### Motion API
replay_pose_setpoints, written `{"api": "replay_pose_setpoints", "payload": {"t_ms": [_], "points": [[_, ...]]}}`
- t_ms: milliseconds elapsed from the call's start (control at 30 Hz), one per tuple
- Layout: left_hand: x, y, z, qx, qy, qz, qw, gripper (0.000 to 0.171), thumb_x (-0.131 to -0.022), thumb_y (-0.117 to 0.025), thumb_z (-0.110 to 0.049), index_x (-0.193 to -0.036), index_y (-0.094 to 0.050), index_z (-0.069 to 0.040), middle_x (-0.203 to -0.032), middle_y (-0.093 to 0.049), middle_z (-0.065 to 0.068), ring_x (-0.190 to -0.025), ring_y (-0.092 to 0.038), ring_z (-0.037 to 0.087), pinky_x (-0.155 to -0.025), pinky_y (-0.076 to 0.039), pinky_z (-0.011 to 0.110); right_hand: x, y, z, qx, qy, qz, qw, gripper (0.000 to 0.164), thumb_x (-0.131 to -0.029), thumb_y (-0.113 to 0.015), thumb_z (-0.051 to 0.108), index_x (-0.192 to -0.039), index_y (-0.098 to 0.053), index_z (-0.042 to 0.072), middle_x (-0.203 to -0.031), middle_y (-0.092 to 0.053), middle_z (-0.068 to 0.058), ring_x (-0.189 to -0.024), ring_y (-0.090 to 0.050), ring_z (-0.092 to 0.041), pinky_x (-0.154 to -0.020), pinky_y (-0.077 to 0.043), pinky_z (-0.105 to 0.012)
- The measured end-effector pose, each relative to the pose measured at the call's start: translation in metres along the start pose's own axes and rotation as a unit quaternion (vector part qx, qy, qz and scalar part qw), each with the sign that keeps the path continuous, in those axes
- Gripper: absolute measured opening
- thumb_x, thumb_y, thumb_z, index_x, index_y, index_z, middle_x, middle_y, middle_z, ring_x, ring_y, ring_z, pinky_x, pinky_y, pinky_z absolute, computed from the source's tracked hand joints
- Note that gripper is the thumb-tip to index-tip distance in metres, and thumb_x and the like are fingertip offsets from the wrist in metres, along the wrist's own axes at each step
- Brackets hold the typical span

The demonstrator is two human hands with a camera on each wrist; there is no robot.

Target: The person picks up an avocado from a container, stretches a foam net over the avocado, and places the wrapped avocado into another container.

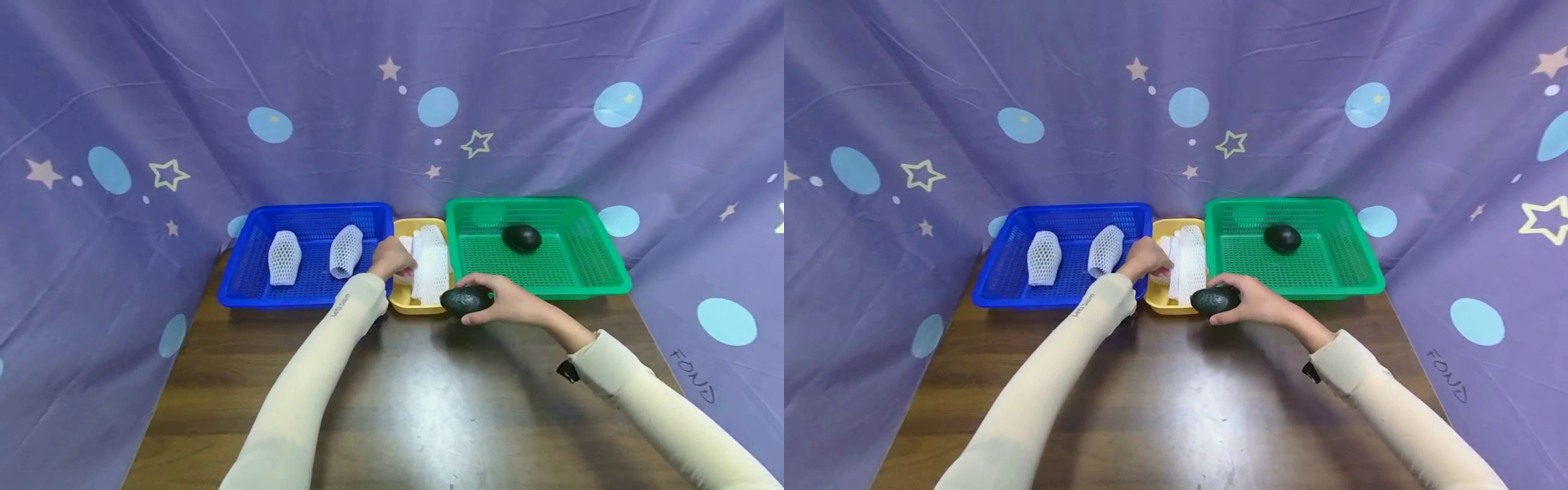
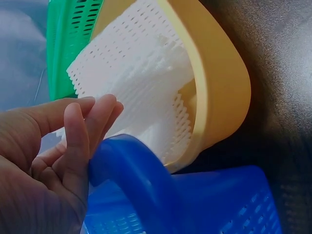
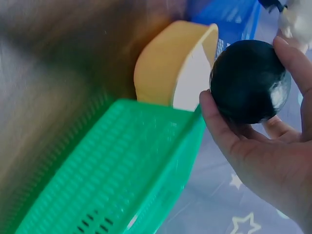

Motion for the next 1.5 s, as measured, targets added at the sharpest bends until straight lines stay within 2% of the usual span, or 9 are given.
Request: {"api": "replay_pose_setpoints", "payload": {"t_ms": [300, 467, 567, 800, 1133, 1400, 1500], "points": [[-0.003, -0.003, 0.0, -0.025, -0.008, 0.001, 0.9997, 0.016, -0.084, -0.079, -0.016, -0.07, -0.077, -0.01, -0.051, -0.063, -0.005, -0.061, -0.073, 0.013, -0.047, -0.046, 0.018, -0.001, -0.037, -0.004, 0.037, 0.018, 0.02, 0.999, 0.058, -0.078, -0.089, 0.03, -0.127, -0.063, 0.014, -0.12, -0.068, -0.006, -0.106, -0.061, -0.02, -0.086, -0.053, -0.033], [-0.002, -0.002, 0.001, -0.037, -0.016, -0.003, 0.9992, 0.017, -0.084, -0.08, -0.016, -0.069, -0.077, -0.011, -0.054, -0.065, -0.004, -0.052, -0.066, 0.009, -0.049, -0.046, 0.019, -0.002, -0.055, -0.01, 0.033, 0.024, 0.033, 0.999, 0.059, -0.078, -0.089, 0.031, -0.127, -0.063, 0.013, -0.12, -0.069, -0.006, -0.105, -0.063, -0.018, -0.086, -0.054, -0.032], [-0.001, -0.001, 0.001, -0.034, -0.015, -0.006, 0.9993, 0.017, -0.084, -0.08, -0.016, -0.069, -0.077, -0.011, -0.054, -0.066, -0.004, -0.052, -0.067, 0.009, -0.048, -0.046, 0.019, -0.003, -0.064, -0.013, 0.037, 0.021, 0.038, 0.998, 0.059, -0.078, -0.089, 0.028, -0.128, -0.063, 0.011, -0.121, -0.07, -0.008, -0.107, -0.064, -0.021, -0.089, -0.055, -0.036], [-0.003, -0.002, 0.001, -0.041, -0.013, -0.014, 0.999, 0.017, -0.083, -0.081, -0.018, -0.068, -0.077, -0.012, -0.052, -0.065, -0.005, -0.063, -0.074, 0.013, -0.051, -0.046, 0.019, -0.005, -0.083, -0.022, 0.094, 0.015, 0.037, 0.995, 0.062, -0.078, -0.089, 0.025, -0.129, -0.062, 0.003, -0.126, -0.068, -0.012, -0.113, -0.063, -0.026, -0.093, -0.055, -0.042], [-0.003, -0.003, 0.002, -0.041, -0.017, -0.016, 0.9989, 0.018, -0.084, -0.081, -0.019, -0.069, -0.077, -0.012, -0.054, -0.066, -0.003, -0.053, -0.067, 0.01, -0.052, -0.047, 0.021, -0.007, -0.092, -0.031, 0.09, 0.006, 0.022, 0.996, 0.062, -0.078, -0.09, 0.025, -0.129, -0.063, 0.002, -0.125, -0.068, -0.013, -0.113, -0.064, -0.028, -0.095, -0.054, -0.045], [0.001, -0.002, 0.0, -0.036, -0.019, -0.016, 0.999, 0.016, -0.086, -0.079, -0.018, -0.072, -0.077, -0.011, -0.058, -0.069, -0.002, -0.072, -0.077, 0.017, -0.052, -0.046, 0.02, -0.005, -0.094, -0.039, 0.066, -0.012, -0.006, 0.998, 0.061, -0.075, -0.091, 0.024, -0.125, -0.065, 0.004, -0.121, -0.07, -0.013, -0.109, -0.065, -0.028, -0.093, -0.054, -0.045], [0.001, -0.002, 0.0, -0.036, -0.016, -0.017, 0.9991, 0.017, -0.086, -0.079, -0.019, -0.071, -0.078, -0.011, -0.058, -0.069, -0.003, -0.071, -0.076, 0.016, -0.052, -0.045, 0.02, -0.003, -0.097, -0.044, 0.063, -0.021, -0.017, 0.998, 0.059, -0.076, -0.091, 0.026, -0.125, -0.064, 0.008, -0.121, -0.07, -0.013, -0.108, -0.065, -0.027, -0.091, -0.054, -0.046]]}}
Point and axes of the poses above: each hand's wrist, its own x-axis away from the middle knuckle, its own y-axis out of the back of the hand, z = x × y, the point moved 5 cm from there along -x, towards the middle knuckle
